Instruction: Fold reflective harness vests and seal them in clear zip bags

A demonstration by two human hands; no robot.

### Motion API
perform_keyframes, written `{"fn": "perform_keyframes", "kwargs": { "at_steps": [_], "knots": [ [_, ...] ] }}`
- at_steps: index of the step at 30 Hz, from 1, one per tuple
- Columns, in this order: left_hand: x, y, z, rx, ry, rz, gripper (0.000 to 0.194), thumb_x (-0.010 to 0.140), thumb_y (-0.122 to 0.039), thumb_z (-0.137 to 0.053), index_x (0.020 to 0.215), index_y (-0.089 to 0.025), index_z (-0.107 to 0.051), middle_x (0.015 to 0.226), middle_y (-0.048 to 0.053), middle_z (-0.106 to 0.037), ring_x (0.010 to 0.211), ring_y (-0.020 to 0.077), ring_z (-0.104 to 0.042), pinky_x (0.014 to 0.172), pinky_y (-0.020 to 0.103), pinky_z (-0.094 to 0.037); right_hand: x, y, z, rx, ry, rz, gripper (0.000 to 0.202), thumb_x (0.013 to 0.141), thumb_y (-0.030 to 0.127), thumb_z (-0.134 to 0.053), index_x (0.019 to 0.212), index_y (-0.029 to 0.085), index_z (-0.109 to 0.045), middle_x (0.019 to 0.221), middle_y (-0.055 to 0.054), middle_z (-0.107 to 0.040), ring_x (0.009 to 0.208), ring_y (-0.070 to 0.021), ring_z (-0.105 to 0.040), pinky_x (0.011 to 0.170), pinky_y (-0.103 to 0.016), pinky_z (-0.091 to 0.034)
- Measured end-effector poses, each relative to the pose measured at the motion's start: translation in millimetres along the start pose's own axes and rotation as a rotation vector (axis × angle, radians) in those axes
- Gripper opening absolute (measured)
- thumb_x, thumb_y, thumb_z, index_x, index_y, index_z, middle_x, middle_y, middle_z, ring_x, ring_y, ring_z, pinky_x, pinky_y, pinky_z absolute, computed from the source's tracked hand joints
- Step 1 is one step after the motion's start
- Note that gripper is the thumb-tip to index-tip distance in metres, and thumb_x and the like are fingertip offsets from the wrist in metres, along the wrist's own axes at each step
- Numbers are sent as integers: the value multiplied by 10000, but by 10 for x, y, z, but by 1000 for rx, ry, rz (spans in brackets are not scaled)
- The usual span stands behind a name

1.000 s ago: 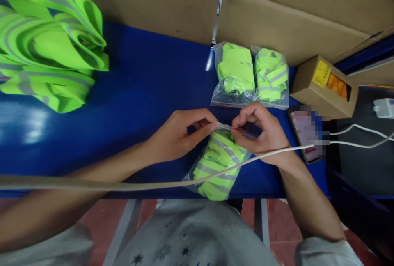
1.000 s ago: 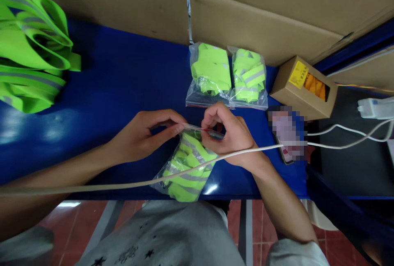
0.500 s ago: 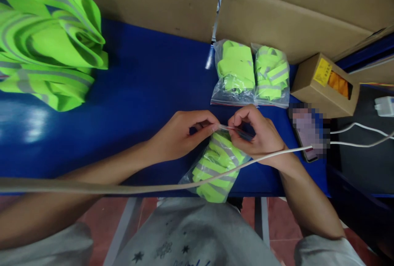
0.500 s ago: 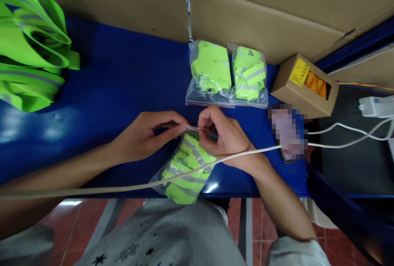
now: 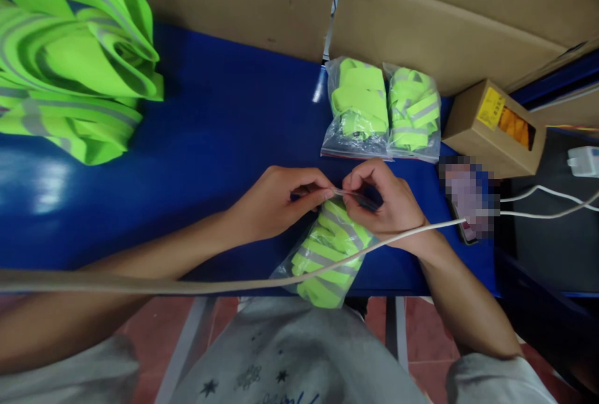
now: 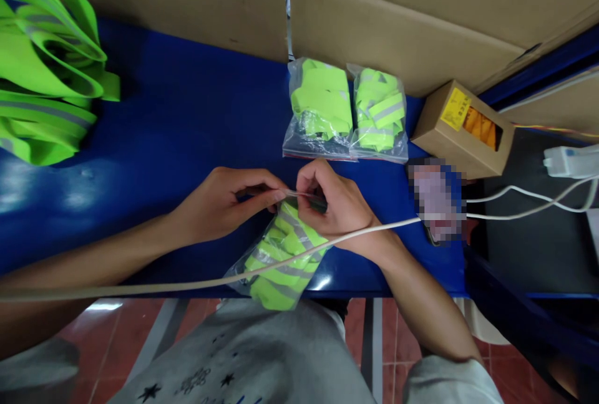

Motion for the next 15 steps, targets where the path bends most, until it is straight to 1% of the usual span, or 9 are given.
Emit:
{"fn": "perform_keyframes", "kwargs": {
  "at_steps": [5,10,15],
  "knots": [
    [0,54,-18,-41,-1,35,187,985,-310,-673,993,-164,-789,844,-10,-795,721,105,-754,671,137,-550,-5,-3,-17,14,-20,18,315,851,93,-653,1061,262,-490,922,32,-630,785,-107,-623,738,-230,-506],
    [2,85,-24,-60,-7,51,187,970,-323,-704,990,-175,-817,851,-6,-816,737,123,-784,687,140,-573,2,11,-24,-40,-39,15,299,822,88,-648,997,259,-477,858,40,-625,722,-106,-609,681,-226,-489],
    [-5,112,-42,-58,6,42,156,957,-300,-726,971,-191,-837,830,-15,-822,732,121,-790,686,132,-572,6,58,-39,-33,-39,46,298,842,103,-634,1046,257,-481,928,12,-658,819,-131,-666,749,-251,-531]
  ]
}}
Point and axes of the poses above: each hand's wrist, its own x-axis towards the middle knuckle, its own z-axis out of the back of the hand, y = z × x, the point moved 9 cm from there along x, towards the middle knuckle
